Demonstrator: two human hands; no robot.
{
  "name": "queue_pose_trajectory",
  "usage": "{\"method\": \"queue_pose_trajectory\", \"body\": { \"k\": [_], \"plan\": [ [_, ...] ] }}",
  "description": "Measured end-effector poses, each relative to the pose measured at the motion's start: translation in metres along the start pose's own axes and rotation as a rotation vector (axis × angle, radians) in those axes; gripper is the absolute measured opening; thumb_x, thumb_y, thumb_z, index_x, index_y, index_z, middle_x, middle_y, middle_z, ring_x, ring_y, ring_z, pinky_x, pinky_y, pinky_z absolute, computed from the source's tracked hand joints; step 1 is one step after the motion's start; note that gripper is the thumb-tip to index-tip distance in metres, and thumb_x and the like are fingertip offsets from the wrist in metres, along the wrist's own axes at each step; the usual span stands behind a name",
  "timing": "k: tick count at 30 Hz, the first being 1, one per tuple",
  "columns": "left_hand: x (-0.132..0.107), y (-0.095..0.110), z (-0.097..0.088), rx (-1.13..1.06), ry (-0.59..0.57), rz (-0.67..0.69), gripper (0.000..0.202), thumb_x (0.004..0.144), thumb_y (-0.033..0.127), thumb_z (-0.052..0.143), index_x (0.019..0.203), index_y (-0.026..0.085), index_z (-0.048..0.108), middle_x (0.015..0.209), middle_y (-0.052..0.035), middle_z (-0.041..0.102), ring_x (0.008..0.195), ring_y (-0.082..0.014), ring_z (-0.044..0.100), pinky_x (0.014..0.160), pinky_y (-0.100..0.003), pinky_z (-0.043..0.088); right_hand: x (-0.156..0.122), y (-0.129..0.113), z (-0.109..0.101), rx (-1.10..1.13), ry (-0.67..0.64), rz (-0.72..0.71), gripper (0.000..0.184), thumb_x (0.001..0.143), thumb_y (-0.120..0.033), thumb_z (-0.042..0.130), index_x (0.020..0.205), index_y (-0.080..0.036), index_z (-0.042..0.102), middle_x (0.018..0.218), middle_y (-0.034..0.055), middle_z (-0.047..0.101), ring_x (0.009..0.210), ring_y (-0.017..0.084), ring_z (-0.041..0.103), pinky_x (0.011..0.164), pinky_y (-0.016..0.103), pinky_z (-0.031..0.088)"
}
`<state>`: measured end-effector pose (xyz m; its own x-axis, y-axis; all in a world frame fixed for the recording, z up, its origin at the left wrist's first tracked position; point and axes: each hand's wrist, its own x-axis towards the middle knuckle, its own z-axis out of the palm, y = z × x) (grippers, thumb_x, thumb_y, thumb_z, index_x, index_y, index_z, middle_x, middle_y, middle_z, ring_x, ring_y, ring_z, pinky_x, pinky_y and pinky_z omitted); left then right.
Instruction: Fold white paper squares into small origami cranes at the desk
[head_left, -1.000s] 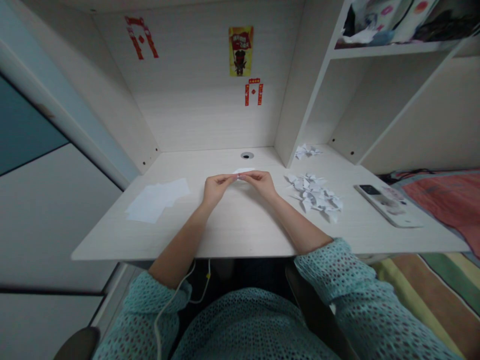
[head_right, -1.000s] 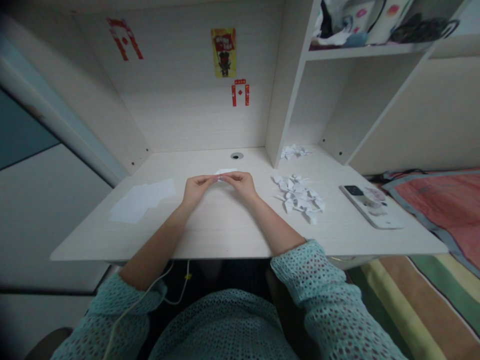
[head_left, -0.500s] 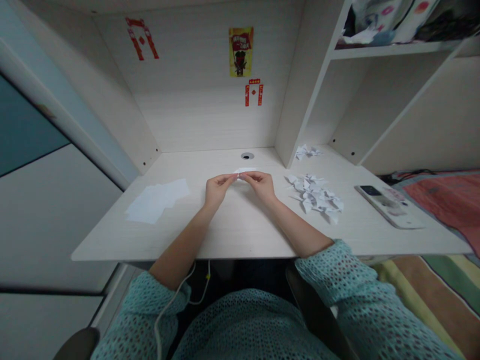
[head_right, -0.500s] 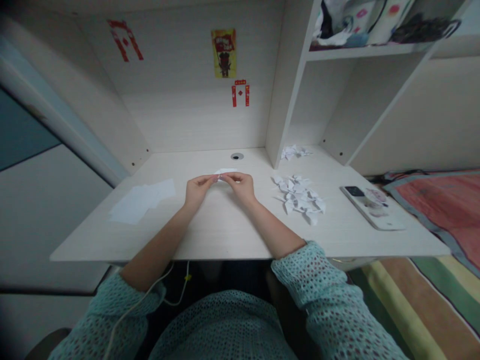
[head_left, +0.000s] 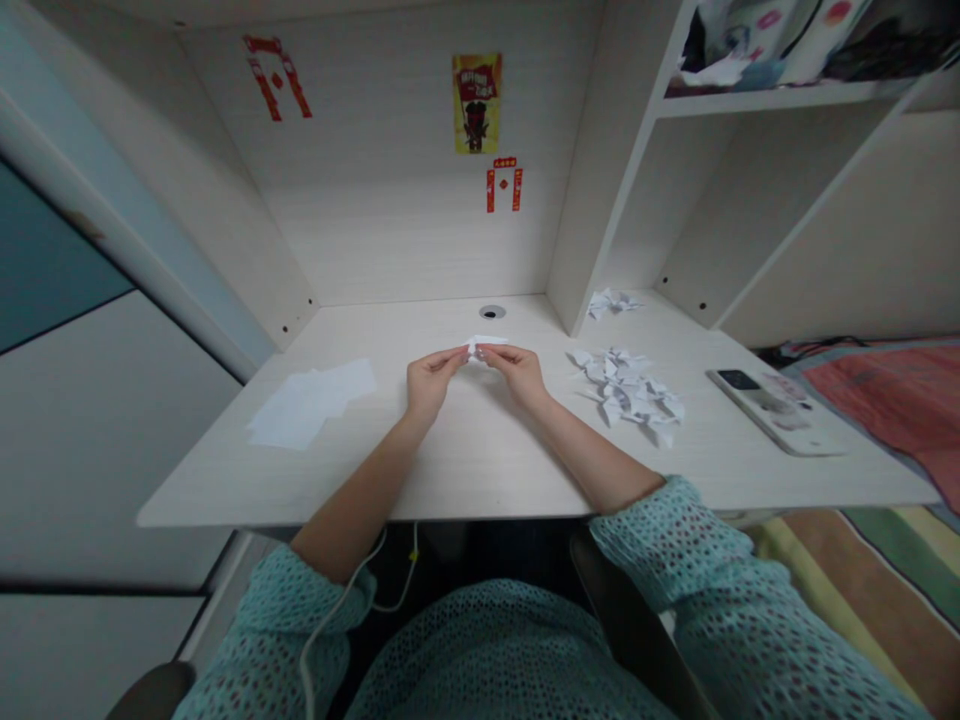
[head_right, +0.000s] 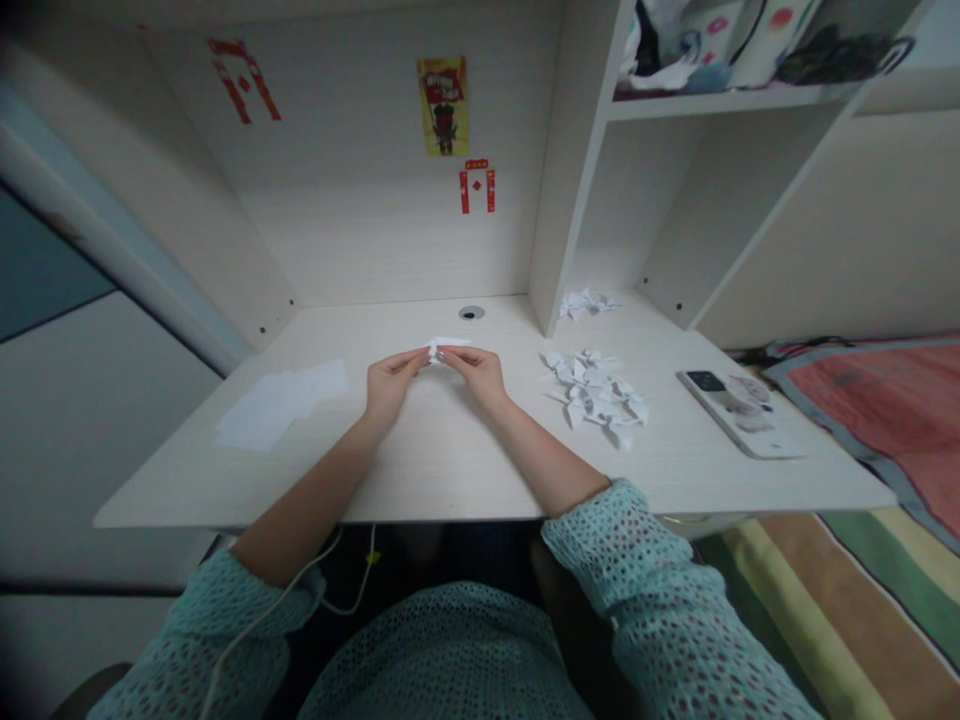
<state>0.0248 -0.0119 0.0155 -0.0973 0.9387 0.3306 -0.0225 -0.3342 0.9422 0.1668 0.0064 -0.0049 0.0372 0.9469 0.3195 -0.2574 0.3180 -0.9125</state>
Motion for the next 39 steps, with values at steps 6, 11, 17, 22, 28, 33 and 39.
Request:
{"method": "queue_pose_trajectory", "body": {
  "k": [6, 11, 17, 22, 28, 33, 39],
  "plan": [
    [-0.0028, -0.0038, 0.0002, 0.023, 0.019, 0.063, 0.021, 0.070, 0.030, 0.068, 0.084, 0.016, 0.073, 0.088, -0.0076, 0.072, 0.083, -0.0188, 0.067, 0.084, -0.034, 0.050, -0.0017, 0.0000, 0.0010, -0.022, 0.036, -0.012, 0.021, 0.060, -0.035, 0.076, 0.076, -0.022, 0.074, 0.084, 0.0025, 0.073, 0.082, 0.019, 0.066, 0.082, 0.034, 0.050],
    [-0.0025, -0.0059, 0.0010, 0.012, 0.041, 0.054, 0.020, 0.071, 0.029, 0.068, 0.085, 0.016, 0.073, 0.088, -0.0073, 0.072, 0.085, -0.0188, 0.066, 0.087, -0.034, 0.049, -0.0035, -0.0008, 0.0021, -0.060, 0.053, -0.015, 0.024, 0.059, -0.036, 0.076, 0.077, -0.022, 0.074, 0.084, 0.0035, 0.073, 0.079, 0.019, 0.066, 0.079, 0.034, 0.051],
    [0.0000, -0.0071, 0.0003, -0.025, 0.062, 0.023, 0.024, 0.070, 0.031, 0.069, 0.088, 0.016, 0.073, 0.094, -0.0085, 0.072, 0.086, -0.0193, 0.066, 0.086, -0.035, 0.050, -0.0021, 0.0007, 0.0019, -0.018, 0.038, 0.002, 0.024, 0.059, -0.033, 0.077, 0.080, -0.023, 0.075, 0.084, 0.0031, 0.074, 0.074, 0.017, 0.067, 0.080, 0.034, 0.051],
    [0.0006, -0.0071, -0.0011, -0.064, 0.080, 0.004, 0.032, 0.068, 0.030, 0.071, 0.097, 0.016, 0.071, 0.101, -0.0090, 0.070, 0.091, -0.0203, 0.065, 0.088, -0.036, 0.049, 0.0002, 0.0039, 0.0002, 0.004, -0.005, 0.012, 0.027, 0.060, -0.036, 0.076, 0.084, -0.024, 0.074, 0.091, 0.0029, 0.073, 0.082, 0.019, 0.067, 0.086, 0.036, 0.050],
    [-0.0007, -0.0046, 0.0002, -0.059, 0.068, 0.013, 0.031, 0.068, 0.028, 0.070, 0.098, 0.017, 0.071, 0.104, -0.0082, 0.069, 0.097, -0.0210, 0.064, 0.092, -0.037, 0.047, -0.0013, -0.0002, 0.0003, -0.019, 0.018, -0.026, 0.028, 0.062, -0.040, 0.075, 0.083, -0.022, 0.074, 0.092, 0.0041, 0.073, 0.087, 0.020, 0.067, 0.087, 0.036, 0.050],
    [-0.0021, -0.0033, 0.0020, -0.078, 0.069, -0.027, 0.032, 0.069, 0.030, 0.070, 0.098, 0.018, 0.071, 0.102, -0.0083, 0.070, 0.093, -0.0206, 0.065, 0.089, -0.037, 0.050, -0.0028, -0.0018, 0.0017, -0.001, 0.028, -0.051, 0.026, 0.062, -0.039, 0.074, 0.082, -0.022, 0.074, 0.090, 0.0037, 0.073, 0.086, 0.020, 0.067, 0.088, 0.037, 0.049],
    [-0.0028, -0.0055, 0.0043, -0.116, 0.080, -0.040, 0.034, 0.069, 0.032, 0.071, 0.099, 0.016, 0.070, 0.102, -0.0096, 0.070, 0.090, -0.0200, 0.066, 0.088, -0.037, 0.050, -0.0034, 0.0008, 0.0042, 0.008, 0.071, -0.040, 0.027, 0.063, -0.039, 0.074, 0.083, -0.021, 0.074, 0.089, 0.0043, 0.073, 0.084, 0.020, 0.066, 0.085, 0.036, 0.050]
  ]
}}
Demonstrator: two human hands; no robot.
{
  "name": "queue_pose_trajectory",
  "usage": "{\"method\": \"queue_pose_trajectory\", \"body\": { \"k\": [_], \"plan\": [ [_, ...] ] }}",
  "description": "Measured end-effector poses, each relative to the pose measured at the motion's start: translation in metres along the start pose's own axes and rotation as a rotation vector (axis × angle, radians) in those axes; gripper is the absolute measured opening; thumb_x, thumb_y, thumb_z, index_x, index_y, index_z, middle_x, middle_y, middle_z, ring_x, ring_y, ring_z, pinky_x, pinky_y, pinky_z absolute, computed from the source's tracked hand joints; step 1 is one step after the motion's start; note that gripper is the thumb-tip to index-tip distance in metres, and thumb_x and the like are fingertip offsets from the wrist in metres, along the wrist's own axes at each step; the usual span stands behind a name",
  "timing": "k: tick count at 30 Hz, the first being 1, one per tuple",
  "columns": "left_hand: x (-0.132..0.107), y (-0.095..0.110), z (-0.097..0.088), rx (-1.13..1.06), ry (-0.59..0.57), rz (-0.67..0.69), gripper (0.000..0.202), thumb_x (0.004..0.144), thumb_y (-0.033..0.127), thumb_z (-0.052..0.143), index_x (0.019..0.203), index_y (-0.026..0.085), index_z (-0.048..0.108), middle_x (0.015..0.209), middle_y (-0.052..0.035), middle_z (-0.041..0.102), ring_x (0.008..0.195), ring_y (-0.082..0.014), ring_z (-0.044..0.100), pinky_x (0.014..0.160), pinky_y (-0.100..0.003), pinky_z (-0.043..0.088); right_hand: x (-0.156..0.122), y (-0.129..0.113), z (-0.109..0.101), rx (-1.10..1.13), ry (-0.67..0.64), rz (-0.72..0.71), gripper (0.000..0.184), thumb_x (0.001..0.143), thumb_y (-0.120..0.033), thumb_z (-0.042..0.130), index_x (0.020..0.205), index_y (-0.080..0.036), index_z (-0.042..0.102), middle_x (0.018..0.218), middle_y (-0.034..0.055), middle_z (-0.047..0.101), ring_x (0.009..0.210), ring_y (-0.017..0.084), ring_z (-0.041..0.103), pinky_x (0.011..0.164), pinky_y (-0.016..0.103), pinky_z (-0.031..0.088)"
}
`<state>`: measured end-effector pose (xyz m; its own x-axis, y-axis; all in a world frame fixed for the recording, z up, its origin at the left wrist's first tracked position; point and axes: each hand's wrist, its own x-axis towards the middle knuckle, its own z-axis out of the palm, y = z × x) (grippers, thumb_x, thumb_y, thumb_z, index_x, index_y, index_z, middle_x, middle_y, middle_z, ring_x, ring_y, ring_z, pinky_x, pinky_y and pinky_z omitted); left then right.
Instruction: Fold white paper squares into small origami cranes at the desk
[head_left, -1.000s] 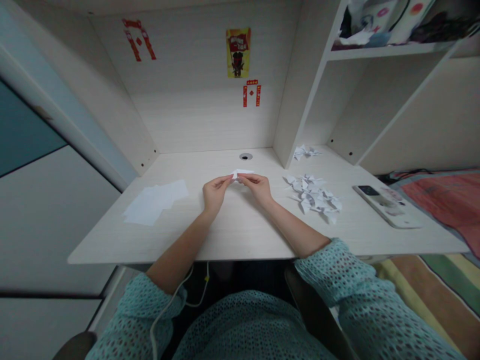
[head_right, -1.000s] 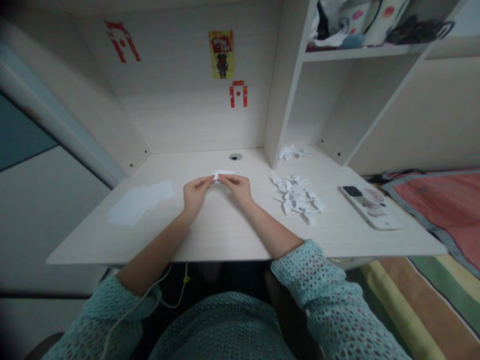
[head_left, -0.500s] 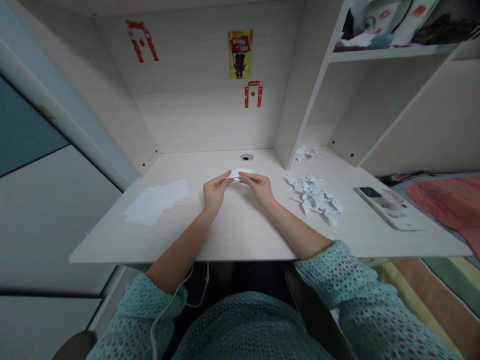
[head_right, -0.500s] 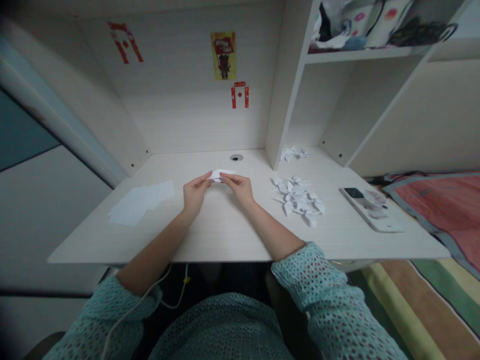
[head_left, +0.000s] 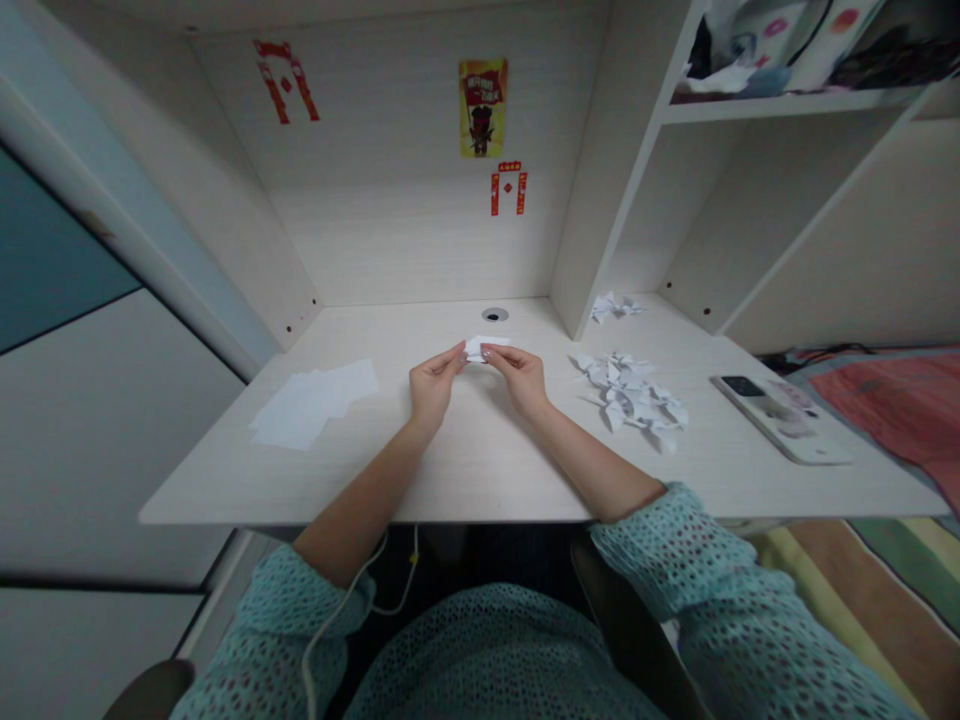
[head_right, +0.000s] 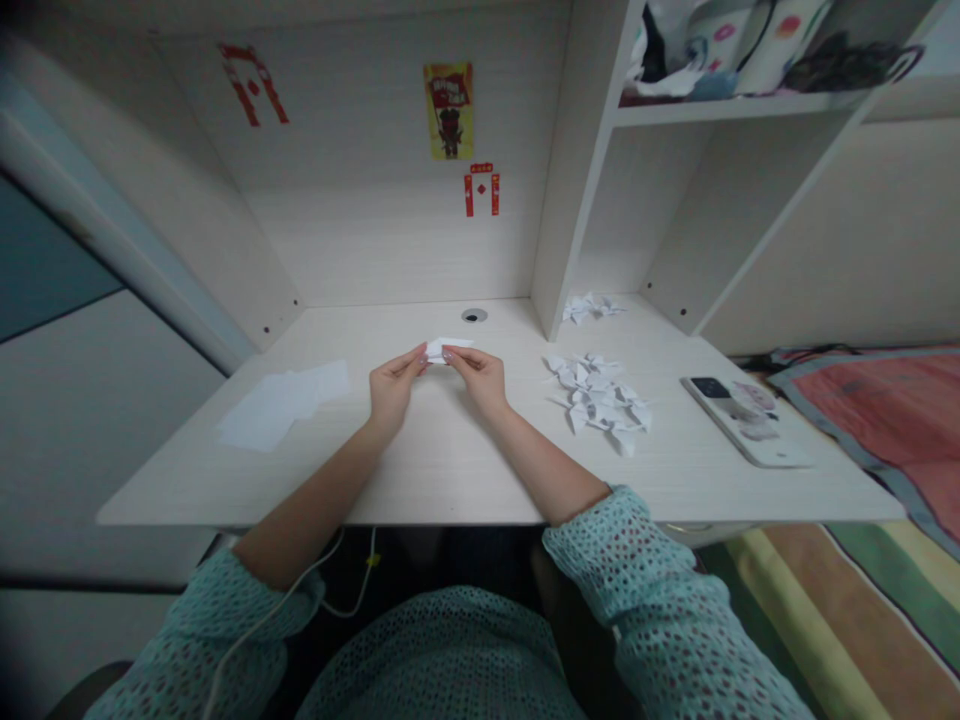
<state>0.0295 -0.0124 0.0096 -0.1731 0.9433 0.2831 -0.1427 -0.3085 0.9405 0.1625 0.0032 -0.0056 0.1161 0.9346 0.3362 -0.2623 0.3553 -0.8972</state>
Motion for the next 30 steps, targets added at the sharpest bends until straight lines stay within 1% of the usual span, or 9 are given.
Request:
{"method": "queue_pose_trajectory", "body": {
  "k": [7, 12, 15, 17, 19, 23, 27, 30],
  "plan": [
    [-0.0021, -0.0001, 0.0034, -0.021, 0.013, 0.005, 0.036, 0.069, 0.033, 0.071, 0.100, 0.014, 0.070, 0.103, -0.0107, 0.069, 0.090, -0.0200, 0.066, 0.089, -0.037, 0.050, -0.0018, -0.0026, 0.0039, 0.007, 0.047, -0.021, 0.023, 0.064, -0.037, 0.073, 0.080, -0.021, 0.074, 0.085, 0.0037, 0.073, 0.078, 0.018, 0.066, 0.081, 0.035, 0.051],
    [-0.0019, -0.0011, 0.0043, -0.063, 0.041, 0.000, 0.038, 0.068, 0.033, 0.072, 0.099, 0.012, 0.069, 0.101, -0.0122, 0.070, 0.087, -0.0197, 0.067, 0.087, -0.036, 0.051, -0.0042, -0.0055, 0.0073, 0.001, 0.067, -0.015, 0.026, 0.064, -0.039, 0.073, 0.082, -0.020, 0.073, 0.085, 0.0042, 0.073, 0.077, 0.018, 0.066, 0.079, 0.035, 0.051],
    [-0.0008, -0.0030, 0.0025, -0.065, 0.036, -0.028, 0.045, 0.066, 0.034, 0.073, 0.105, 0.012, 0.067, 0.092, -0.0117, 0.071, 0.081, -0.0189, 0.068, 0.085, -0.035, 0.051, -0.0039, -0.0043, 0.0072, -0.004, 0.077, 0.009, 0.029, 0.061, -0.040, 0.073, 0.082, -0.019, 0.072, 0.085, 0.0046, 0.072, 0.075, 0.018, 0.065, 0.078, 0.035, 0.052],
    [-0.0001, -0.0044, 0.0009, -0.065, 0.024, -0.055, 0.052, 0.066, 0.035, 0.074, 0.111, 0.012, 0.064, 0.084, -0.0102, 0.072, 0.078, -0.0184, 0.068, 0.085, -0.035, 0.051, -0.0028, -0.0021, 0.0061, 0.026, 0.082, 0.018, 0.030, 0.059, -0.039, 0.075, 0.080, -0.019, 0.070, 0.080, 0.0038, 0.072, 0.072, 0.017, 0.065, 0.075, 0.033, 0.052],
    [0.0004, -0.0058, -0.0004, -0.073, 0.011, -0.079, 0.056, 0.067, 0.036, 0.073, 0.117, 0.013, 0.061, 0.081, -0.0090, 0.072, 0.079, -0.0184, 0.068, 0.084, -0.035, 0.051, -0.0016, 0.0004, 0.0047, 0.052, 0.081, 0.019, 0.028, 0.058, -0.038, 0.075, 0.077, -0.019, 0.067, 0.073, 0.0022, 0.070, 0.068, 0.016, 0.064, 0.073, 0.031, 0.051],
    [0.0012, -0.0070, -0.0017, -0.074, -0.017, -0.111, 0.058, 0.068, 0.039, 0.071, 0.120, 0.015, 0.059, 0.086, -0.0094, 0.072, 0.083, -0.0196, 0.067, 0.084, -0.034, 0.051, -0.0005, 0.0024, 0.0034, 0.018, 0.070, 0.025, 0.025, 0.059, -0.038, 0.074, 0.071, -0.020, 0.061, 0.066, 0.0006, 0.067, 0.067, 0.016, 0.064, 0.072, 0.030, 0.050],
    [0.0013, -0.0054, -0.0023, -0.061, -0.015, -0.100, 0.056, 0.069, 0.039, 0.070, 0.119, 0.015, 0.060, 0.093, -0.0105, 0.071, 0.083, -0.0198, 0.067, 0.083, -0.034, 0.051, -0.0017, -0.0008, 0.0043, 0.000, 0.052, 0.018, 0.022, 0.062, -0.036, 0.071, 0.074, -0.020, 0.063, 0.070, 0.0016, 0.068, 0.070, 0.016, 0.064, 0.074, 0.030, 0.049],
    [0.0010, -0.0034, -0.0026, -0.056, -0.021, -0.069, 0.056, 0.071, 0.041, 0.068, 0.120, 0.015, 0.059, 0.093, -0.0103, 0.071, 0.082, -0.0196, 0.067, 0.082, -0.033, 0.051, -0.0025, -0.0032, 0.0044, -0.010, 0.049, -0.003, 0.020, 0.064, -0.035, 0.069, 0.076, -0.019, 0.064, 0.070, 0.0016, 0.068, 0.069, 0.016, 0.064, 0.074, 0.030, 0.049]
  ]
}}
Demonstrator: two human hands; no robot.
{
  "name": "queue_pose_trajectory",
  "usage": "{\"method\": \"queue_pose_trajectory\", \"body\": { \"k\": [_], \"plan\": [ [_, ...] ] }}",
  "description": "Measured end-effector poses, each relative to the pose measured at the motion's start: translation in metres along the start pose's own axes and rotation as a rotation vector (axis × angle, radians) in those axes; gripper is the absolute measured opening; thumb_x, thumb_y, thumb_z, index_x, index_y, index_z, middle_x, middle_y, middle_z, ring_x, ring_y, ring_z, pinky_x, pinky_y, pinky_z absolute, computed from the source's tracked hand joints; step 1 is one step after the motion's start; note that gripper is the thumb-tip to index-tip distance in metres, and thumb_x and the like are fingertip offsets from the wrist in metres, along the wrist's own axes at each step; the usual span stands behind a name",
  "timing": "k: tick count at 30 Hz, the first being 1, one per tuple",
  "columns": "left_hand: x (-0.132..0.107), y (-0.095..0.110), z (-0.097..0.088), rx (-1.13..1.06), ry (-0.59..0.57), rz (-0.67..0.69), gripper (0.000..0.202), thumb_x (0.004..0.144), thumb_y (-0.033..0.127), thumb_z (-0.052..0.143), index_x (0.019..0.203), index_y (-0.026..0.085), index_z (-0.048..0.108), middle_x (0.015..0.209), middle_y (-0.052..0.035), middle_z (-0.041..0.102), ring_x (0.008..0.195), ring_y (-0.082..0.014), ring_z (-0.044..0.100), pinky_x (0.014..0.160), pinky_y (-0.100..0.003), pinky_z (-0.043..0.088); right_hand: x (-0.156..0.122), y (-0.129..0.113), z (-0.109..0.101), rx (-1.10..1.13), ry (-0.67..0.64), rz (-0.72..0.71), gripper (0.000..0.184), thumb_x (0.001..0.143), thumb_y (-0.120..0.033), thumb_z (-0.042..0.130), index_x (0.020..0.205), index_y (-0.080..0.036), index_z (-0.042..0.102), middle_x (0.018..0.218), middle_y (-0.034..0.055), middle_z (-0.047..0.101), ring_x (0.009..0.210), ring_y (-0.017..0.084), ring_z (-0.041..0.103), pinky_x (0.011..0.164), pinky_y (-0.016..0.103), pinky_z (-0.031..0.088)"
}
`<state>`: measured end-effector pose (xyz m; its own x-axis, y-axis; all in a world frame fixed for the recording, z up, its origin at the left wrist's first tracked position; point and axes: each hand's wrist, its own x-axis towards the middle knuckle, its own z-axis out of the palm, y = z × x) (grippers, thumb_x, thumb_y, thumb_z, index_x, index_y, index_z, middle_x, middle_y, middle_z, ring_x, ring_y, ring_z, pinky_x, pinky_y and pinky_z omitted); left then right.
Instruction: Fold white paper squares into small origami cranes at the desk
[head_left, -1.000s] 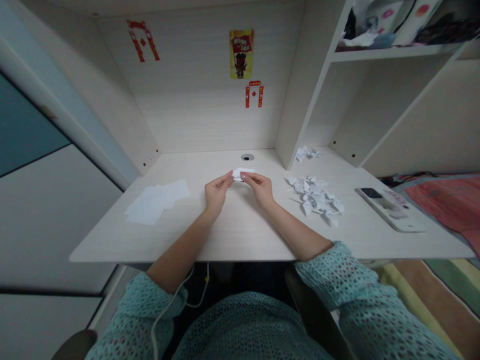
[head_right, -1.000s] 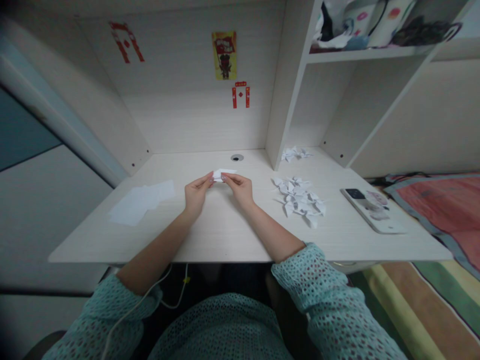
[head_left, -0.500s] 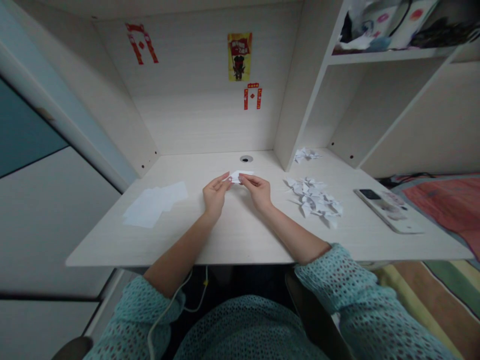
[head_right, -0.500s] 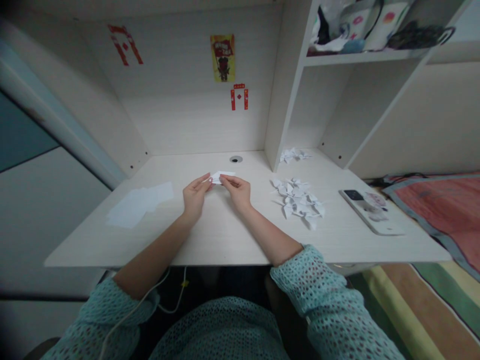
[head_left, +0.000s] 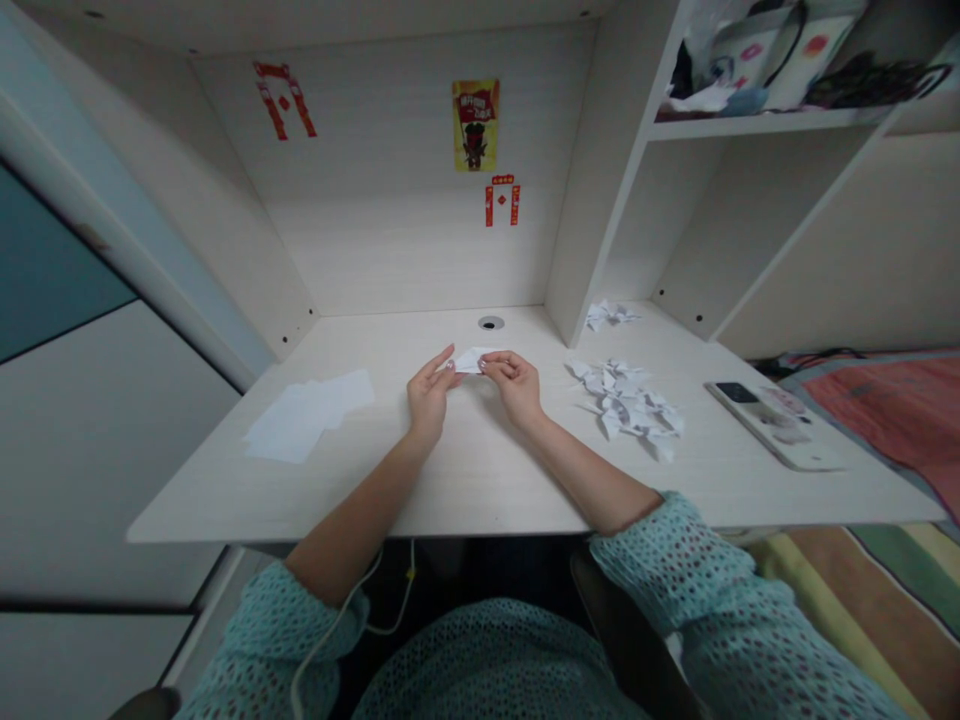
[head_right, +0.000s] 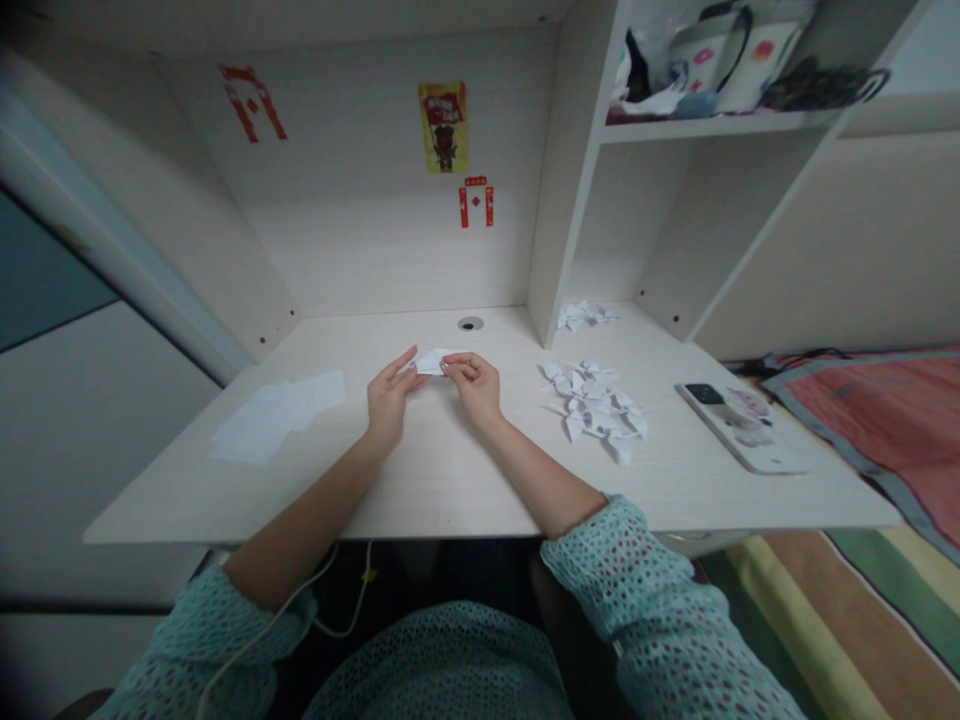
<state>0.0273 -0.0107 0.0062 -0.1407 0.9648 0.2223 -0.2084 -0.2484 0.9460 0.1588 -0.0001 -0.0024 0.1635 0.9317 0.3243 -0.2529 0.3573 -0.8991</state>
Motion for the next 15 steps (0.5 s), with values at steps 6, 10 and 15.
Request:
{"method": "queue_pose_trajectory", "body": {
  "k": [6, 10, 15],
  "plan": [
    [-0.0006, 0.0031, 0.0015, 0.079, -0.006, -0.017, 0.064, 0.071, 0.047, 0.067, 0.126, 0.019, 0.052, 0.086, -0.0081, 0.071, 0.083, -0.0199, 0.067, 0.071, -0.028, 0.049, 0.0013, -0.0006, -0.0034, -0.035, 0.015, -0.015, 0.022, 0.065, -0.036, 0.069, 0.078, -0.019, 0.065, 0.070, 0.0025, 0.069, 0.069, 0.016, 0.064, 0.071, 0.030, 0.050],
    [-0.0012, 0.0011, 0.0027, 0.217, -0.031, -0.105, 0.043, 0.063, 0.048, 0.072, 0.093, 0.017, 0.068, 0.084, -0.0091, 0.072, 0.084, -0.0212, 0.066, 0.062, -0.025, 0.045, 0.0016, -0.0002, -0.0044, -0.057, -0.007, -0.036, 0.020, 0.065, -0.036, 0.070, 0.076, -0.019, 0.066, 0.074, 0.0029, 0.069, 0.070, 0.017, 0.065, 0.071, 0.030, 0.050],
    [-0.0010, -0.0043, 0.0007, 0.224, -0.024, -0.133, 0.034, 0.064, 0.047, 0.070, 0.077, 0.016, 0.071, 0.083, -0.0098, 0.072, 0.084, -0.0216, 0.065, 0.062, -0.026, 0.043, -0.0010, -0.0004, -0.0025, -0.079, -0.045, -0.069, 0.015, 0.067, -0.033, 0.068, 0.075, -0.020, 0.068, 0.080, 0.0035, 0.070, 0.075, 0.017, 0.065, 0.074, 0.029, 0.051]
  ]
}}
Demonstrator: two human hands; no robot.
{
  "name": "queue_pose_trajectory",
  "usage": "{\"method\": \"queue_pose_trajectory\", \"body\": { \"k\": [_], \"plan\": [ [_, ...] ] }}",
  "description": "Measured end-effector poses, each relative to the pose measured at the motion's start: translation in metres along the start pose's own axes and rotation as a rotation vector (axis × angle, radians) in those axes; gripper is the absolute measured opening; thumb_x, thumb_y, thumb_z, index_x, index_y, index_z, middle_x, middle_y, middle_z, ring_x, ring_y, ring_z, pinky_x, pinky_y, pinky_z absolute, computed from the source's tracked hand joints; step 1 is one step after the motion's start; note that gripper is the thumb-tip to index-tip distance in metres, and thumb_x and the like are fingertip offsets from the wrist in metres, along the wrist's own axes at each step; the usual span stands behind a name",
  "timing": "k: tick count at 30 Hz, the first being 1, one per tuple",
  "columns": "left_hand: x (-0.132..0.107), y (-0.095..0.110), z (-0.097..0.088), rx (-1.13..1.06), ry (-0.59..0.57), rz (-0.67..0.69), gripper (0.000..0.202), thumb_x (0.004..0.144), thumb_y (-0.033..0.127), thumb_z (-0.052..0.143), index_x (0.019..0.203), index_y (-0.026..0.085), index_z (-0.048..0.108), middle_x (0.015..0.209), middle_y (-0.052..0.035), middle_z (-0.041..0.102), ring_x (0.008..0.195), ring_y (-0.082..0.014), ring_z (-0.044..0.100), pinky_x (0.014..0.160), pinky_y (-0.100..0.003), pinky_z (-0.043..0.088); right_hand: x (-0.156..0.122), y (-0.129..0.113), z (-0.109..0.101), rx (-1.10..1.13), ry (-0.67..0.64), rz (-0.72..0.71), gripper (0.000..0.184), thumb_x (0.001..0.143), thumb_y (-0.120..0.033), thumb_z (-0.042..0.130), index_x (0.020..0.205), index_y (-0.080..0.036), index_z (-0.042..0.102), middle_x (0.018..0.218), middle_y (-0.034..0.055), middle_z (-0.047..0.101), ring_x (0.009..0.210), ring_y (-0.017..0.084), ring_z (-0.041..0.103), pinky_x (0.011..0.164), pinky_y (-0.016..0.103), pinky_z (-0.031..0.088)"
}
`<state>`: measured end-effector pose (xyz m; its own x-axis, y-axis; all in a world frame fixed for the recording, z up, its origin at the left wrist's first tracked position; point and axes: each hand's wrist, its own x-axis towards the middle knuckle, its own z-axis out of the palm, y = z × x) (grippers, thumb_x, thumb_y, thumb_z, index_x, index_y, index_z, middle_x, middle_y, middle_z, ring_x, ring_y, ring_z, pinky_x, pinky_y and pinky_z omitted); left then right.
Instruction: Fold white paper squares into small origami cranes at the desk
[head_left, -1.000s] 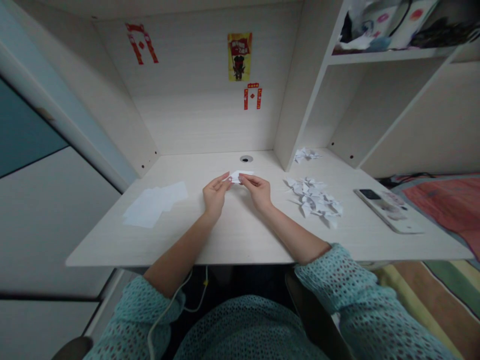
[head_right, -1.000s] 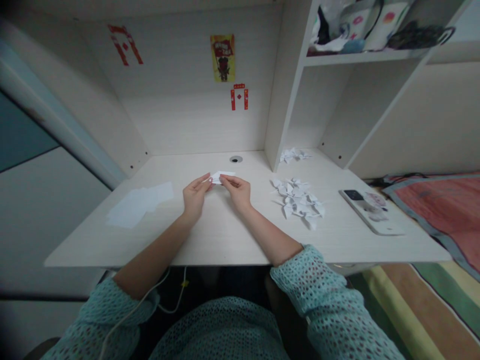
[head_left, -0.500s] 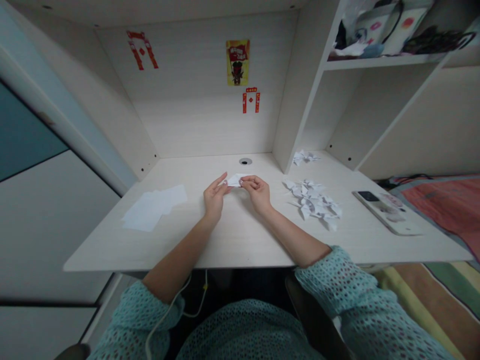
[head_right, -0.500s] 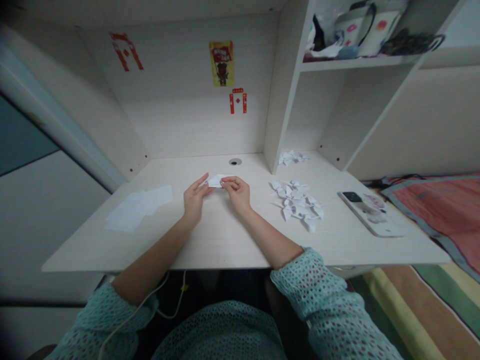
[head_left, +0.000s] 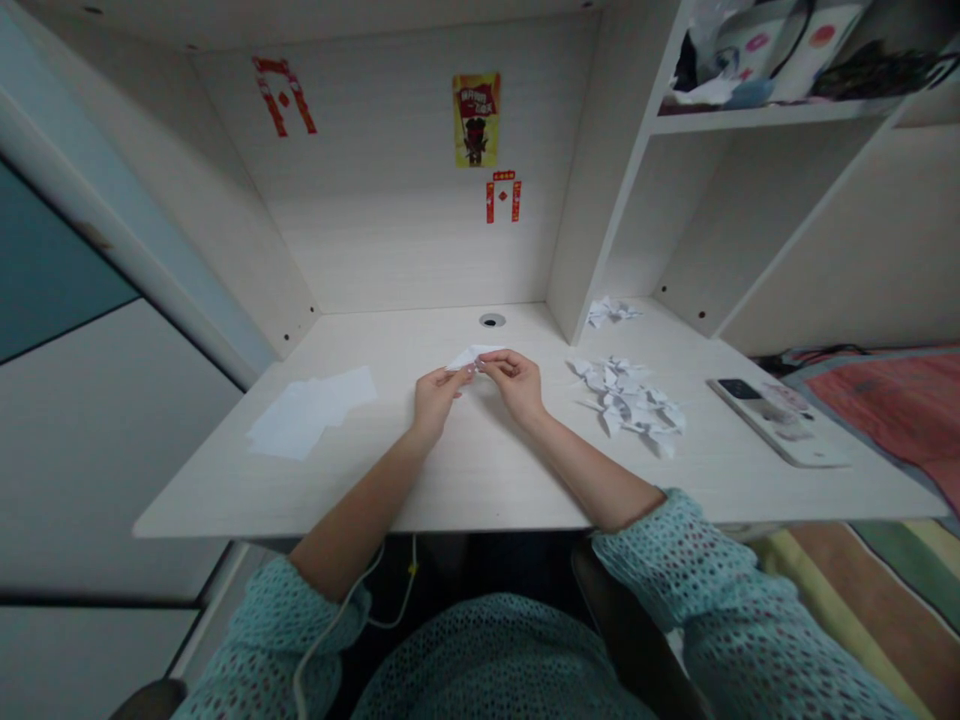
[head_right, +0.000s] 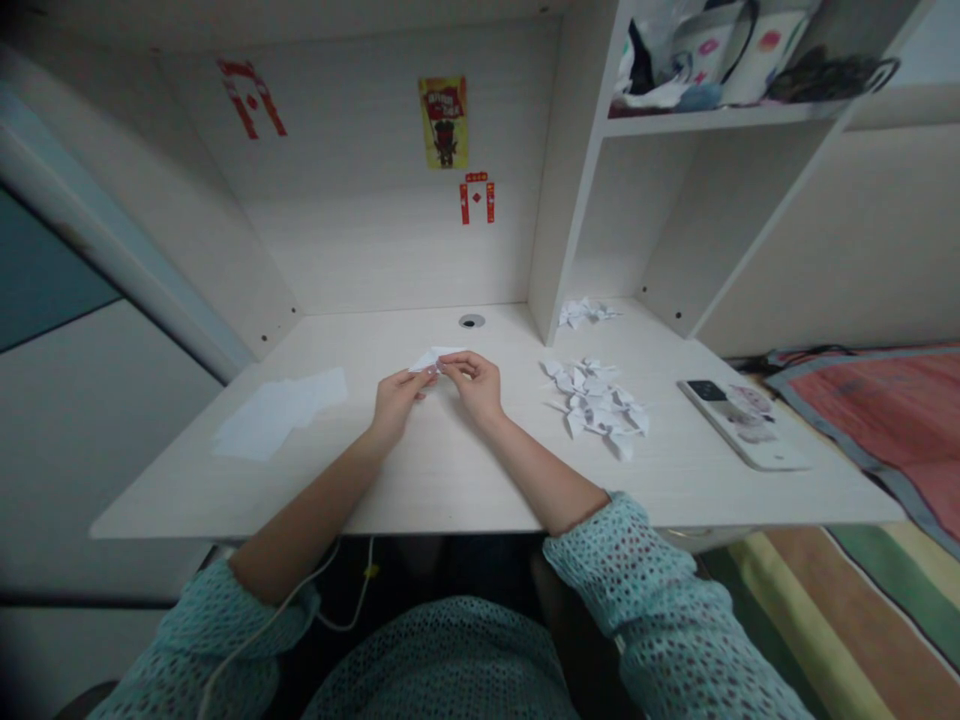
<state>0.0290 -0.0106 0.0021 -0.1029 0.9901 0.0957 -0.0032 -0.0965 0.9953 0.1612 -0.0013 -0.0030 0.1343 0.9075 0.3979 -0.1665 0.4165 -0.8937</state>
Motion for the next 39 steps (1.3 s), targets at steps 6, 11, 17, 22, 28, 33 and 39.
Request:
{"method": "queue_pose_trajectory", "body": {
  "k": [6, 11, 17, 22, 28, 33, 39],
  "plan": [
    [0.002, -0.002, -0.001, -0.025, -0.018, -0.005, 0.033, 0.064, 0.046, 0.070, 0.077, 0.016, 0.071, 0.086, -0.0100, 0.072, 0.087, -0.0219, 0.064, 0.062, -0.025, 0.042, -0.001, 0.001, 0.000, 0.016, -0.005, 0.013, 0.016, 0.067, -0.033, 0.069, 0.076, -0.020, 0.068, 0.080, 0.0032, 0.070, 0.074, 0.017, 0.065, 0.073, 0.029, 0.050],
    [0.001, 0.004, 0.000, -0.082, -0.046, -0.012, 0.033, 0.064, 0.044, 0.071, 0.084, 0.018, 0.071, 0.091, -0.0098, 0.072, 0.091, -0.0229, 0.064, 0.061, -0.025, 0.041, 0.002, 0.001, -0.002, 0.069, -0.025, 0.035, 0.017, 0.065, -0.031, 0.071, 0.078, -0.020, 0.069, 0.079, 0.0024, 0.071, 0.073, 0.016, 0.065, 0.072, 0.029, 0.049],
    [0.001, 0.004, -0.003, -0.062, -0.117, 0.000, 0.036, 0.069, 0.047, 0.066, 0.086, 0.016, 0.072, 0.095, -0.0123, 0.071, 0.096, -0.0252, 0.063, 0.065, -0.028, 0.040, 0.009, 0.004, -0.009, 0.088, -0.047, 0.084, 0.022, 0.063, -0.033, 0.072, 0.080, -0.020, 0.068, 0.076, 0.0019, 0.071, 0.072, 0.016, 0.064, 0.072, 0.029, 0.048],
    [0.002, 0.002, -0.004, -0.062, -0.254, 0.010, 0.040, 0.073, 0.048, 0.062, 0.097, 0.017, 0.070, 0.105, -0.0121, 0.069, 0.102, -0.0253, 0.061, 0.072, -0.030, 0.041, 0.015, 0.008, -0.014, 0.055, -0.046, 0.098, 0.026, 0.062, -0.035, 0.072, 0.082, -0.020, 0.068, 0.080, 0.0026, 0.071, 0.074, 0.016, 0.064, 0.072, 0.029, 0.047],
    [0.002, 0.002, -0.004, -0.036, -0.354, 0.033, 0.039, 0.078, 0.047, 0.057, 0.102, 0.019, 0.068, 0.116, -0.0106, 0.064, 0.101, -0.0244, 0.062, 0.073, -0.030, 0.041, 0.016, 0.006, -0.015, 0.037, -0.012, 0.034, 0.026, 0.066, -0.038, 0.068, 0.085, -0.020, 0.068, 0.081, 0.0030, 0.070, 0.076, 0.016, 0.062, 0.072, 0.029, 0.047],
    [0.001, 0.000, -0.003, -0.068, -0.338, 0.036, 0.038, 0.081, 0.046, 0.054, 0.106, 0.019, 0.064, 0.115, -0.0114, 0.064, 0.098, -0.0236, 0.063, 0.071, -0.028, 0.041, 0.010, 0.000, -0.008, 0.045, -0.007, 0.016, 0.040, 0.062, -0.039, 0.073, 0.096, -0.020, 0.065, 0.076, 0.0008, 0.066, 0.071, 0.014, 0.059, 0.069, 0.029, 0.047],
    [0.001, -0.003, -0.003, -0.071, -0.315, 0.034, 0.039, 0.081, 0.047, 0.054, 0.105, 0.018, 0.064, 0.112, -0.0128, 0.066, 0.096, -0.0242, 0.064, 0.069, -0.027, 0.041, 0.008, 0.001, -0.004, 0.120, 0.050, 0.036, 0.038, 0.056, -0.032, 0.077, 0.088, -0.020, 0.062, 0.062, -0.0040, 0.059, 0.061, 0.011, 0.056, 0.064, 0.026, 0.045]
  ]
}}
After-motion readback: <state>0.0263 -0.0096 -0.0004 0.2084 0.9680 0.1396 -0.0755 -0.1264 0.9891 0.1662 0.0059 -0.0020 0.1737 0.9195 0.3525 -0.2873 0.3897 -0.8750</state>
